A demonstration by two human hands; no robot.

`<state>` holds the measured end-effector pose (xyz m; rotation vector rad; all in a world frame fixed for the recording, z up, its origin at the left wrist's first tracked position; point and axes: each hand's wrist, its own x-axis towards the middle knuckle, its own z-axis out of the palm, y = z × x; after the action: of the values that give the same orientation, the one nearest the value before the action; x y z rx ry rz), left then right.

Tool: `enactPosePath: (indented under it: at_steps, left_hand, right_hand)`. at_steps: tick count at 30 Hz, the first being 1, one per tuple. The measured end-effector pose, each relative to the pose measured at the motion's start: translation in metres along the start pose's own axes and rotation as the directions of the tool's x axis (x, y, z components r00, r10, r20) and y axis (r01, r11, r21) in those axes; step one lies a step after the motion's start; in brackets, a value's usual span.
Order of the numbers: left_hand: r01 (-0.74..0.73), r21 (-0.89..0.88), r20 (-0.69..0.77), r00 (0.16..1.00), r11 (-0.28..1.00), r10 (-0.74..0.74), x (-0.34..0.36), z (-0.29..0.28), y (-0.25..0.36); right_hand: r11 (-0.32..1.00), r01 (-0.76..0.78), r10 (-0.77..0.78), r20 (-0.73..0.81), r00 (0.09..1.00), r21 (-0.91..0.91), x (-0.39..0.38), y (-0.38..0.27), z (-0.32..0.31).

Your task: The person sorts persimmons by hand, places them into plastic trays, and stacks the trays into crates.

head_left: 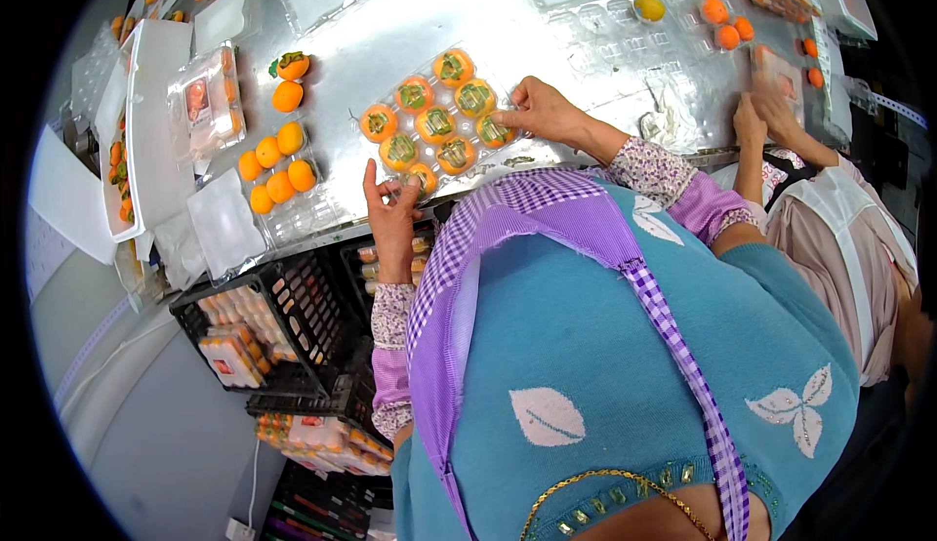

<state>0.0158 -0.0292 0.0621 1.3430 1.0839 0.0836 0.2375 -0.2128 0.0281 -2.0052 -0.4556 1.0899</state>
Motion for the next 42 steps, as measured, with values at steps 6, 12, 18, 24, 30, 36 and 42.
enactPosePath:
  at_steps: [6, 12, 18, 24, 30, 36, 42]
  left_hand:
    - [0.029, 0.015, 0.012, 1.000, 0.999, -0.029, -0.004, 0.000, 0.008]
    - [0.007, -0.054, 0.060, 0.998, 0.998, -0.004, 0.002, -0.006, -0.004]
    - [0.048, -0.104, 0.103, 0.994, 0.993, -0.037, 0.004, -0.009, 0.005]
    - [0.038, -0.138, 0.108, 0.994, 0.990, -0.023, 0.005, -0.006, 0.009]
    - [0.042, -0.113, 0.104, 0.994, 0.993, -0.030, 0.007, -0.008, 0.005]
    - [0.058, -0.085, 0.126, 0.991, 0.995, -0.047, 0.004, -0.006, 0.010]
    - [0.051, -0.080, 0.144, 0.989, 0.995, -0.039, 0.004, -0.008, 0.013]
  right_hand:
    - [0.998, 0.055, -0.057, -0.067, 0.996, -0.030, -0.006, -0.005, 0.003]
    - [0.997, 0.081, -0.081, -0.074, 0.994, -0.006, 0.000, -0.007, 0.003]
    - [0.972, 0.048, -0.060, 0.048, 0.997, 0.232, -0.005, -0.010, 0.002]
    - [0.973, 0.100, -0.069, -0.150, 0.986, 0.208, 0.000, -0.006, 0.004]
    - [0.961, 0.014, 0.001, -0.053, 0.999, 0.277, 0.000, -0.013, -0.001]
    - [0.969, 0.002, 0.009, -0.042, 0.999, 0.248, 0.008, -0.008, 0.001]
    - [0.993, -0.032, 0.033, -0.011, 0.999, 0.109, 0.012, -0.009, -0.002]
